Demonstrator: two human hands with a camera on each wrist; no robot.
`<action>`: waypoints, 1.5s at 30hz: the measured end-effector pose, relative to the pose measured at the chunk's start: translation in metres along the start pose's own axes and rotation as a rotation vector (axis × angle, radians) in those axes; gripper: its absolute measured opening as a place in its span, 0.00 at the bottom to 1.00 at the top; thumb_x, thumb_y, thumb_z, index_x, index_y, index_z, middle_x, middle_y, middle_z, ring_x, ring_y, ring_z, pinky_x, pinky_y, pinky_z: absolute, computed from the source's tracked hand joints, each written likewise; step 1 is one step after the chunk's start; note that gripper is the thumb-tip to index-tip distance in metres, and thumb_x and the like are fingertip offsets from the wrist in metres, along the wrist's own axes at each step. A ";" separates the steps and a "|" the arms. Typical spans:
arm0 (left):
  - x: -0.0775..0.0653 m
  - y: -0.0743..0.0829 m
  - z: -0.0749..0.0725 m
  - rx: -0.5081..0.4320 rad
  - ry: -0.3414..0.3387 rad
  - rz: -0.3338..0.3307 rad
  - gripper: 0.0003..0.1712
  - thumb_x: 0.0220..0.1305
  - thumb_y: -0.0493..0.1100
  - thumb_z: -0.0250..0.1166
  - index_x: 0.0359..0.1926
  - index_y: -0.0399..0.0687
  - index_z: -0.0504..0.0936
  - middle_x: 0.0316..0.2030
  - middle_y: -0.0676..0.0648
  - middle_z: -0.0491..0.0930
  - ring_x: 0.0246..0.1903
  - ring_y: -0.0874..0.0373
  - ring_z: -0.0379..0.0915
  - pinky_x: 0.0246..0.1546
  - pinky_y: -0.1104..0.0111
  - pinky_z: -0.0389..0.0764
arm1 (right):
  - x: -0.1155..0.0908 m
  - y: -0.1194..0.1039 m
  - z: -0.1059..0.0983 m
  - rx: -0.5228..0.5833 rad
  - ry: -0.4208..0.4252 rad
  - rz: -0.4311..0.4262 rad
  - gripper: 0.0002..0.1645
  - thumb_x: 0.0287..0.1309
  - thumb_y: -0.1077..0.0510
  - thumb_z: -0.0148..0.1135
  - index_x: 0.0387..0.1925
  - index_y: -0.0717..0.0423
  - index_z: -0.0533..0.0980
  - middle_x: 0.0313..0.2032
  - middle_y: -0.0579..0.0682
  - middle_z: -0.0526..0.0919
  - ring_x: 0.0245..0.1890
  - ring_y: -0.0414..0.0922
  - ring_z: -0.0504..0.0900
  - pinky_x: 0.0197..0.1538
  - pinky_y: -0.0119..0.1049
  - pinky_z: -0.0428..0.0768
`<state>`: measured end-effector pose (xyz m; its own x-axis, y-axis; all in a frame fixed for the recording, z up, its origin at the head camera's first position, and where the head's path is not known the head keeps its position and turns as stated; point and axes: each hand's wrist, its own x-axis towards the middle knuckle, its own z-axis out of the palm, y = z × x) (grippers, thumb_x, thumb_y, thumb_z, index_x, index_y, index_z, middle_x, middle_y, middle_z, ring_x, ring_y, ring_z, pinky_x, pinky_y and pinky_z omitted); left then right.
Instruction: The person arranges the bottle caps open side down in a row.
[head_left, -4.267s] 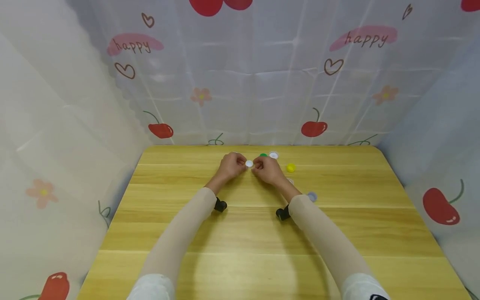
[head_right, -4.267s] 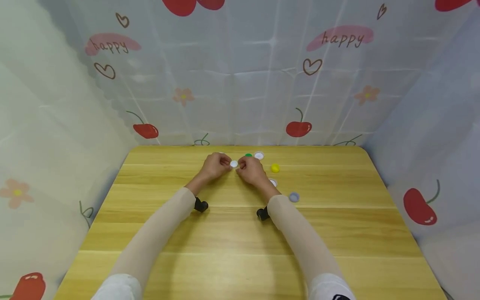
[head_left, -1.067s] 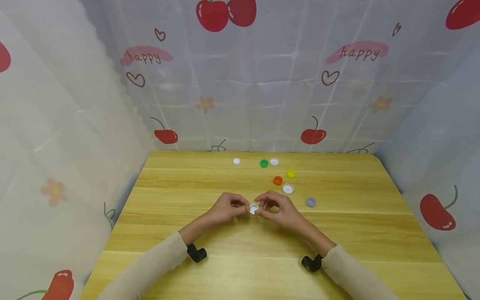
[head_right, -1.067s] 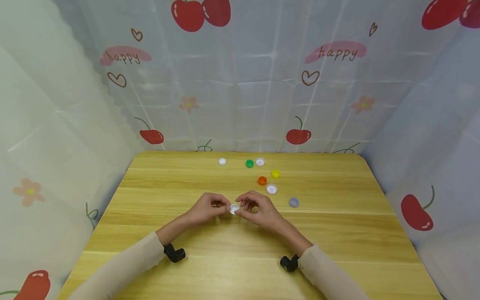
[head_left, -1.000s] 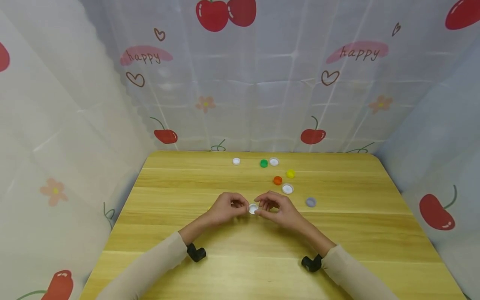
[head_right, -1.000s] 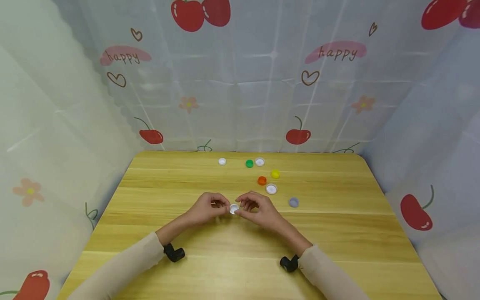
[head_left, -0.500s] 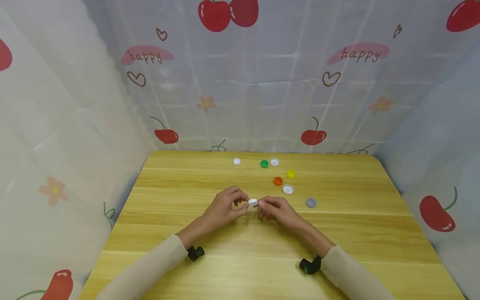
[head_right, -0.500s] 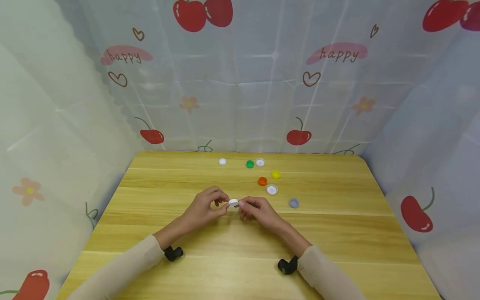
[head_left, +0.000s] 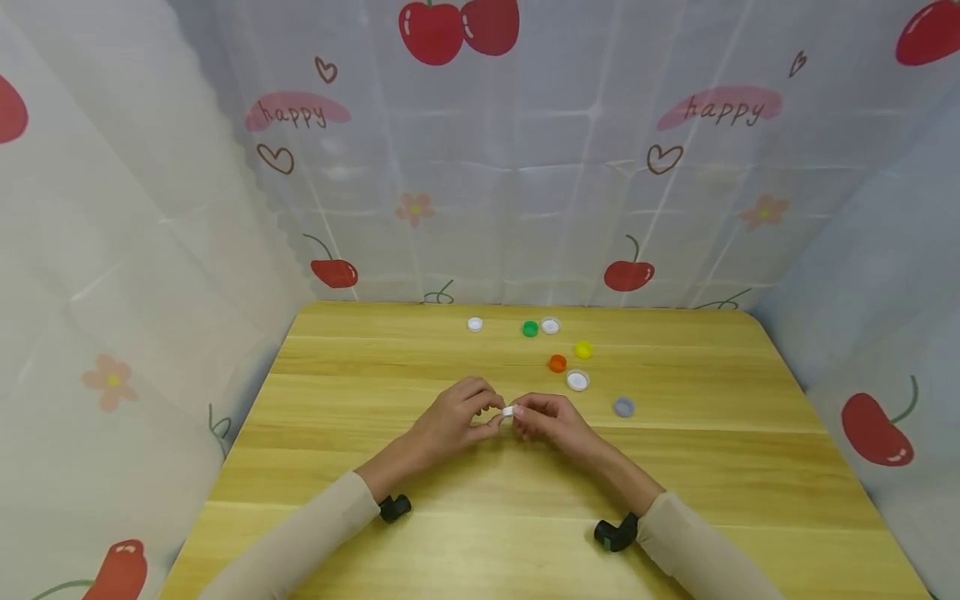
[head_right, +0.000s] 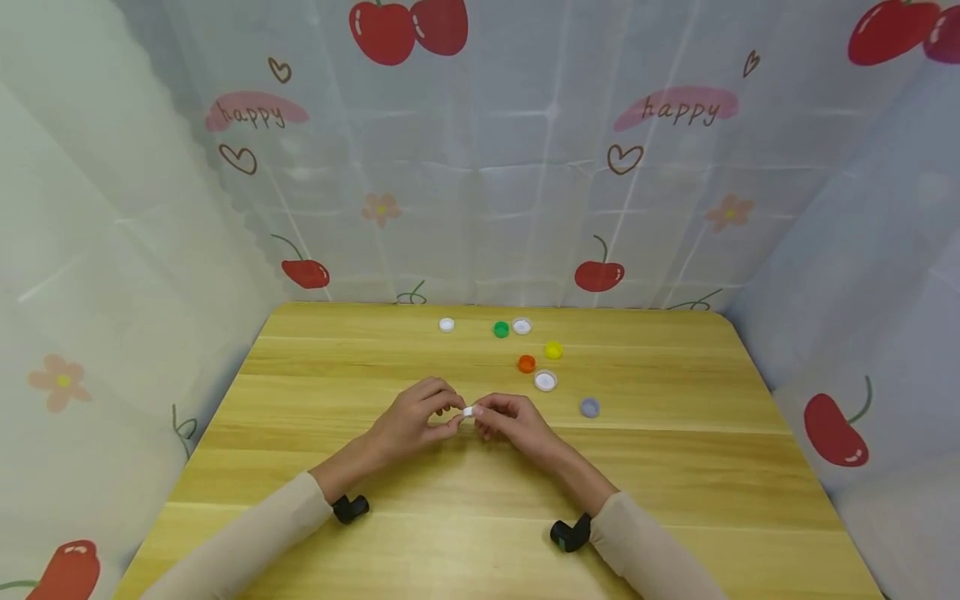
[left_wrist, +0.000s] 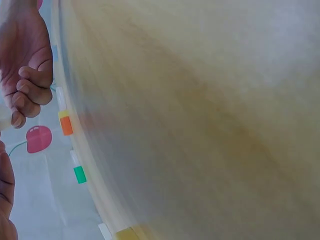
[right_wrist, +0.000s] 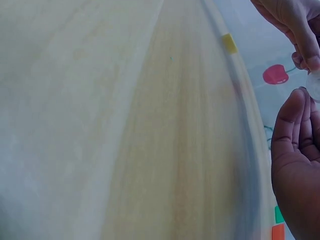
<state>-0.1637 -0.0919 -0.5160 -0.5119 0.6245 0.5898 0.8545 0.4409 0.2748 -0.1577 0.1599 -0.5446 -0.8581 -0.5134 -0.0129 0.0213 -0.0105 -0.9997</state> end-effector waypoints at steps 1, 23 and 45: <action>-0.001 0.000 0.000 0.000 0.000 0.003 0.08 0.68 0.39 0.74 0.45 0.50 0.86 0.43 0.54 0.81 0.41 0.63 0.77 0.42 0.79 0.82 | 0.000 0.001 0.000 0.005 -0.004 0.003 0.21 0.82 0.56 0.57 0.54 0.73 0.80 0.36 0.49 0.84 0.35 0.39 0.82 0.41 0.32 0.85; -0.009 0.003 0.007 -0.459 0.016 -0.492 0.12 0.71 0.49 0.75 0.52 0.55 0.90 0.45 0.54 0.85 0.40 0.65 0.82 0.43 0.70 0.89 | -0.004 -0.005 0.004 -0.233 0.208 -0.179 0.15 0.70 0.62 0.71 0.56 0.55 0.83 0.45 0.49 0.86 0.42 0.39 0.84 0.44 0.30 0.85; -0.013 0.001 -0.003 -0.432 -0.011 -0.476 0.11 0.70 0.46 0.75 0.52 0.57 0.90 0.45 0.57 0.85 0.39 0.66 0.81 0.46 0.67 0.89 | 0.008 -0.004 0.009 -0.212 0.144 -0.238 0.13 0.64 0.63 0.76 0.49 0.55 0.86 0.43 0.54 0.89 0.38 0.40 0.85 0.42 0.31 0.86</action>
<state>-0.1559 -0.1010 -0.5212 -0.8431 0.4322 0.3201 0.4904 0.3734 0.7874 -0.1596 0.1484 -0.5406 -0.8901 -0.3911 0.2339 -0.2826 0.0712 -0.9566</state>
